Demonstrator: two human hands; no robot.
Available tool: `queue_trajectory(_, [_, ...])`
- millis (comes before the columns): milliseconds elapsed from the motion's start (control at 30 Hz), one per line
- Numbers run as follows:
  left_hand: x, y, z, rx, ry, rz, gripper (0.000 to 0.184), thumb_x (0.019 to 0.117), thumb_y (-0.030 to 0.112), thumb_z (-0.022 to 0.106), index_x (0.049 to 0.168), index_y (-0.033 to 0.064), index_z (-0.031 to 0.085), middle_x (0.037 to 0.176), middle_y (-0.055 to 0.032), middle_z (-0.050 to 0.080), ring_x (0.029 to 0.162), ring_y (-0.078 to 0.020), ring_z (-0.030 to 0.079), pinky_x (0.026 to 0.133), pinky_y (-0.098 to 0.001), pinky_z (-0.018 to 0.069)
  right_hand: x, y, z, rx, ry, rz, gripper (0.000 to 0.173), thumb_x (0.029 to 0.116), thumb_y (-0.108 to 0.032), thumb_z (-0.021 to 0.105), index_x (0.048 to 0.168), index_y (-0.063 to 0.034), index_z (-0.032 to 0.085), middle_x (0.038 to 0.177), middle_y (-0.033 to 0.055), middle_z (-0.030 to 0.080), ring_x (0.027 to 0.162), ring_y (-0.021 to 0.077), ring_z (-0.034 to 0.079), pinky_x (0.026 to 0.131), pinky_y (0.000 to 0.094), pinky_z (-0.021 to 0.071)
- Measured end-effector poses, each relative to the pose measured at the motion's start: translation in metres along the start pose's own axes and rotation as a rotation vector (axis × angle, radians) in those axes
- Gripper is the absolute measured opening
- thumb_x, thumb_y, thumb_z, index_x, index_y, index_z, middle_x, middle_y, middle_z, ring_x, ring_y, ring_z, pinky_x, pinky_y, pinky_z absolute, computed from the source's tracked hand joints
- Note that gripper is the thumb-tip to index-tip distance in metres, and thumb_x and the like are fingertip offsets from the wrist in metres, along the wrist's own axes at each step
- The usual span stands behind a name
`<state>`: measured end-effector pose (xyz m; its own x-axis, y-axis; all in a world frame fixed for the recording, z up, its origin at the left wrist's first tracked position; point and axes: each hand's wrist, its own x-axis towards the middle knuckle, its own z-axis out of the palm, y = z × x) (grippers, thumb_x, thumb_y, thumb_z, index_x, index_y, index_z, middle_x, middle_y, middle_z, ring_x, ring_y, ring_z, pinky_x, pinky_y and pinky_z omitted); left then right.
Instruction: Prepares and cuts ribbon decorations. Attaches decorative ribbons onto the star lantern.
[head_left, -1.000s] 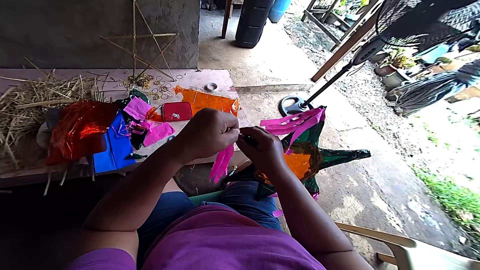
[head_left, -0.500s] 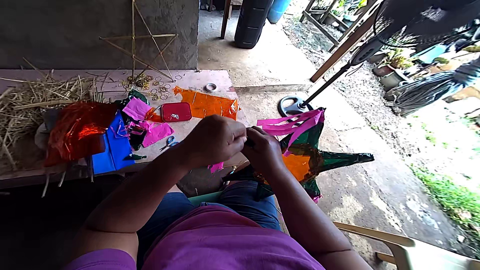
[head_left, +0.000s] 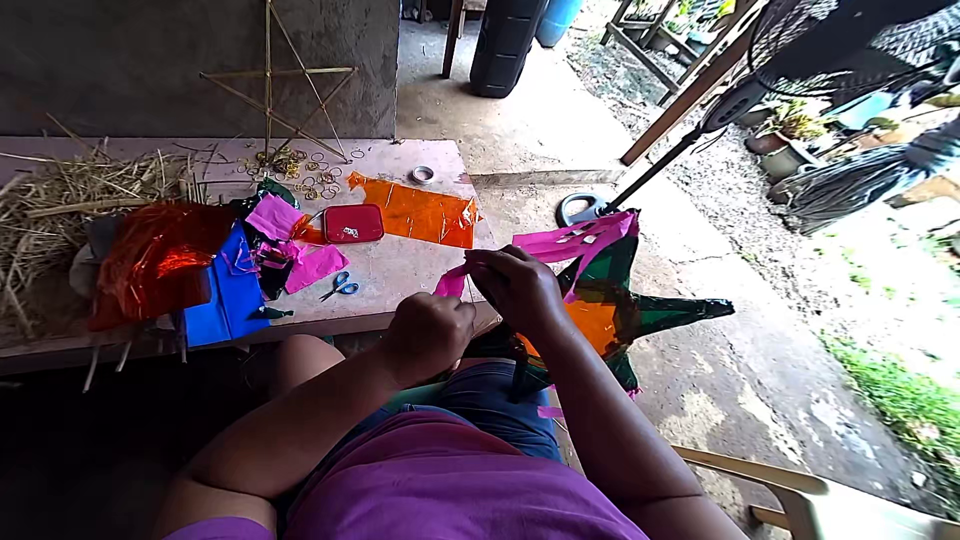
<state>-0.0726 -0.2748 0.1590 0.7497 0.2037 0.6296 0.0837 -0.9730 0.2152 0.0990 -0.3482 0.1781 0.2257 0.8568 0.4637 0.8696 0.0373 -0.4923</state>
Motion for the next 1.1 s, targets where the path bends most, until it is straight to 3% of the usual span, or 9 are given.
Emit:
queue_trajectory(67, [0.012, -0.006, -0.018, -0.125, -0.04, -0.176, 0.016, 0.0926, 0.007, 0.062, 0.082, 0.0, 0.072, 0.069, -0.011, 0.067, 0.063, -0.0241, 0.068, 0.056, -0.0422, 0.0552, 0.0, 0.001, 0.0, 0.013, 0.003, -0.006, 0.023, 0.1012, -0.016, 0.063, 0.119, -0.0134, 0.076, 0.098, 0.0099, 0.07, 0.082, 0.0236, 0.068, 0.07, 0.0456, 0.0564])
queue_trajectory(100, [0.02, -0.011, -0.028, -0.217, -0.066, -0.285, 0.017, 0.0953, 0.008, 0.061, 0.086, -0.0002, 0.073, 0.072, -0.0106, 0.067, 0.064, -0.0221, 0.067, 0.06, -0.0415, 0.055, -0.001, 0.001, 0.0, 0.019, 0.003, -0.003, 0.023, 0.1013, -0.017, 0.063, 0.12, -0.0137, 0.076, 0.098, 0.0093, 0.07, 0.082, 0.0227, 0.068, 0.069, 0.0449, 0.0564])
queue_trajectory(200, [0.043, -0.038, -0.049, -0.465, -0.089, -0.553, 0.022, 0.1008, 0.011, 0.057, 0.09, 0.0015, 0.073, 0.07, -0.0017, 0.062, 0.058, -0.006, 0.05, 0.058, -0.0259, 0.0428, -0.002, 0.0, 0.0, 0.036, 0.004, 0.013, 0.026, 0.1008, -0.017, 0.063, 0.124, -0.0138, 0.074, 0.097, 0.0086, 0.069, 0.079, 0.0214, 0.067, 0.068, 0.0442, 0.0552])
queue_trajectory(300, [0.059, -0.059, -0.05, -0.685, -0.025, -0.715, 0.02, 0.0995, 0.007, 0.059, 0.083, 0.0032, 0.071, 0.071, 0.0022, 0.065, 0.051, 0.0013, 0.047, 0.051, -0.0176, 0.0403, -0.003, -0.003, -0.001, 0.051, -0.015, 0.048, 0.031, 0.1001, -0.017, 0.066, 0.131, -0.011, 0.066, 0.093, 0.0079, 0.069, 0.075, 0.0219, 0.065, 0.067, 0.046, 0.0549])
queue_trajectory(433, [0.072, -0.065, -0.049, -0.824, 0.01, -0.778, 0.022, 0.0985, 0.003, 0.058, 0.079, 0.0046, 0.067, 0.067, 0.0043, 0.061, 0.05, 0.0006, 0.046, 0.049, -0.0166, 0.0389, -0.005, -0.003, -0.001, 0.003, 0.008, 0.02, 0.022, 0.1011, -0.02, 0.063, 0.119, -0.0114, 0.073, 0.094, 0.0103, 0.067, 0.075, 0.0244, 0.065, 0.065, 0.0466, 0.0533])
queue_trajectory(667, [0.092, -0.068, -0.047, -0.805, -0.087, -0.772, 0.025, 0.097, 0.004, 0.059, 0.073, 0.0067, 0.065, 0.066, 0.0033, 0.061, 0.05, -0.0003, 0.044, 0.049, -0.0177, 0.0367, -0.003, -0.003, -0.006, -0.061, -0.043, -0.037, 0.023, 0.1031, -0.017, 0.058, 0.121, -0.0126, 0.072, 0.094, 0.0096, 0.065, 0.075, 0.0242, 0.065, 0.062, 0.0449, 0.0536])
queue_trajectory(900, [0.114, -0.075, -0.039, -0.728, -0.255, -0.828, 0.027, 0.0975, 0.008, 0.06, 0.07, 0.0086, 0.059, 0.059, 0.0039, 0.048, 0.049, -0.0053, 0.04, 0.05, -0.0222, 0.037, 0.0, -0.005, -0.011, -0.039, -0.124, -0.033, 0.022, 0.1029, -0.018, 0.059, 0.12, -0.0123, 0.072, 0.097, 0.0087, 0.065, 0.078, 0.0229, 0.065, 0.065, 0.0445, 0.0552])
queue_trajectory(1000, [0.122, -0.075, -0.035, -0.698, -0.326, -0.865, 0.023, 0.0975, 0.01, 0.06, 0.075, 0.0074, 0.06, 0.064, 0.0016, 0.05, 0.054, -0.0081, 0.045, 0.055, -0.0252, 0.041, -0.002, -0.006, -0.01, -0.017, -0.129, -0.043, 0.022, 0.1027, -0.019, 0.06, 0.119, -0.0128, 0.073, 0.098, 0.0085, 0.066, 0.079, 0.0215, 0.066, 0.067, 0.0429, 0.0555])
queue_trajectory(1100, [0.127, -0.071, -0.035, -0.753, -0.339, -0.883, 0.021, 0.0966, 0.008, 0.062, 0.076, 0.0081, 0.059, 0.065, 0.0021, 0.05, 0.053, -0.0069, 0.044, 0.052, -0.0227, 0.0407, -0.001, -0.005, -0.007, 0.0, -0.122, -0.053, 0.022, 0.1025, -0.018, 0.06, 0.119, -0.0124, 0.073, 0.099, 0.0092, 0.067, 0.079, 0.0219, 0.066, 0.066, 0.0434, 0.0559])
